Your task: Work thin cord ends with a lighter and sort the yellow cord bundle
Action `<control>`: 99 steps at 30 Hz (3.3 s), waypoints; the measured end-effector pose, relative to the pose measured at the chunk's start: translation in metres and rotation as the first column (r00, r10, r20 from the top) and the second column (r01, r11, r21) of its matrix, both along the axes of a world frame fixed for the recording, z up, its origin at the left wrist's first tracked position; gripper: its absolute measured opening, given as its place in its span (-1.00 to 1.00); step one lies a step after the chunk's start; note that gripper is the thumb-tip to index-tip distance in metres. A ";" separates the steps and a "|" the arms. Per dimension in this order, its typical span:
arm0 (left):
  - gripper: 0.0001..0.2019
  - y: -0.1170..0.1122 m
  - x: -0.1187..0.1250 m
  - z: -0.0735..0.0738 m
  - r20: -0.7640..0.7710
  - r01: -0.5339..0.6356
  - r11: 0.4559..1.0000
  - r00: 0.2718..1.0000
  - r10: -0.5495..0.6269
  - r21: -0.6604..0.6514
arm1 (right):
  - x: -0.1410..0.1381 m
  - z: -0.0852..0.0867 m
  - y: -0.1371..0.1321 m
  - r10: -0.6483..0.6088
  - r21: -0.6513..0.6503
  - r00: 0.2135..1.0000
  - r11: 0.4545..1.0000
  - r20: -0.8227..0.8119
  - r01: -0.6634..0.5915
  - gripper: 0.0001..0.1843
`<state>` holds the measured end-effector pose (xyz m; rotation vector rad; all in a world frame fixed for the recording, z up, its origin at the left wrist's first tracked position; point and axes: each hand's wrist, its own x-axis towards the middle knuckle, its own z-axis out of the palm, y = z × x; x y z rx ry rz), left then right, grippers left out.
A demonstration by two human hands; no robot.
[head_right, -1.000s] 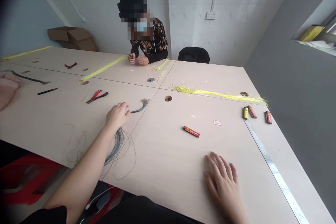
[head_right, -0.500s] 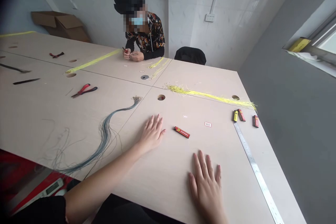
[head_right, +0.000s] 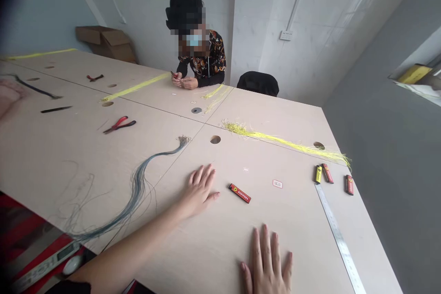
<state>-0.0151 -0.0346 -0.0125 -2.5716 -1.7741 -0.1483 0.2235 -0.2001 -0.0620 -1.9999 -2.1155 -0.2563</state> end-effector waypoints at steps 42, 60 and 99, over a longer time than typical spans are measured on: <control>-0.30 0.112 -0.051 0.015 0.030 -0.511 0.853 0.859 0.511 0.102 | -0.122 0.058 0.100 0.927 -0.057 0.194 0.186 -0.322 -0.981 -0.85; -0.46 0.108 -0.049 0.018 0.108 -0.435 0.889 0.900 0.422 0.146 | -0.122 0.062 0.099 0.901 -0.073 0.194 0.179 -0.388 -0.981 -0.87; -0.85 0.109 -0.041 0.020 0.315 -0.105 0.994 0.944 0.101 -0.005 | -0.122 0.063 0.102 0.927 -0.083 0.196 0.178 -0.319 -0.980 -0.81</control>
